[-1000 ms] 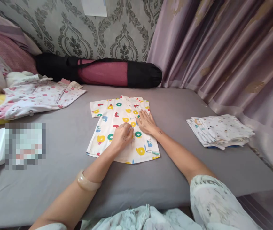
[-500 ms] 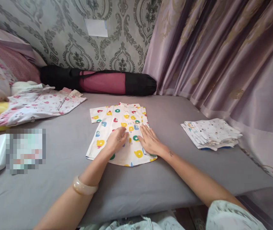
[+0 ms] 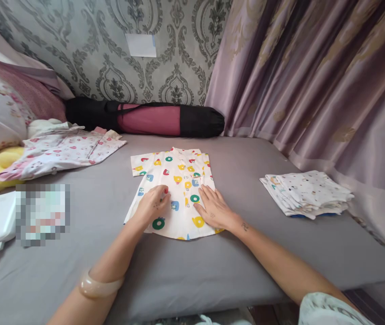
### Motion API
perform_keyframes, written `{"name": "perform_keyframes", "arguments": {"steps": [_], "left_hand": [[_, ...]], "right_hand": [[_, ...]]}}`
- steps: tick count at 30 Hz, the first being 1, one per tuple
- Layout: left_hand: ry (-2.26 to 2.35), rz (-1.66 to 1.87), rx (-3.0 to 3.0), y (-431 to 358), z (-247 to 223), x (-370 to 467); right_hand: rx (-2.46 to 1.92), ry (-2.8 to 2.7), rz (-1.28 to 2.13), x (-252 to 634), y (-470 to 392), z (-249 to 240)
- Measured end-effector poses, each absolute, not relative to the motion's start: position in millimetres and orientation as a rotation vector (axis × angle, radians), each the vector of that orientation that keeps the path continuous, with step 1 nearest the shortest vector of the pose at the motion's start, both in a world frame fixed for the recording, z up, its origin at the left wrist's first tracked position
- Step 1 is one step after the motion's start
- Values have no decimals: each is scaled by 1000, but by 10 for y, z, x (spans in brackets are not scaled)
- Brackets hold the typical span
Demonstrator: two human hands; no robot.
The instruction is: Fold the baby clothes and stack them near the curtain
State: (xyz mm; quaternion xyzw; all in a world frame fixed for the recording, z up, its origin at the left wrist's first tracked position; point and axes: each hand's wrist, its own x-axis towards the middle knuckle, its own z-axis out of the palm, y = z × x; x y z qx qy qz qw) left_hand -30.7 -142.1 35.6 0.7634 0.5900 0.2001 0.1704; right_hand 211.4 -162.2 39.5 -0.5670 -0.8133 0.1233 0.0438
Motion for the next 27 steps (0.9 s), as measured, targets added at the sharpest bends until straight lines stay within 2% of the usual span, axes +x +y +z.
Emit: {"name": "perform_keyframes", "arguments": {"steps": [6,13,17,20,27], "left_hand": [[1785,630,2240,-1455,286,-376],[2039,569,2172,-1466,340,-442],[2383,439,1974,-1479,419,-542],[2469,324,1810,-1482,468,-648],[2374,309,1636,-1454,473,-769]], "right_hand": [[-1735,-2373,144,2066,-1222,511],[-1823,-2459,170,2066,-915,374],[-1873,-2477,133,2005,-805,533],[-1866,-2428,93,1826,-676,652],[-1614,-2447,407,977,-341,718]]}}
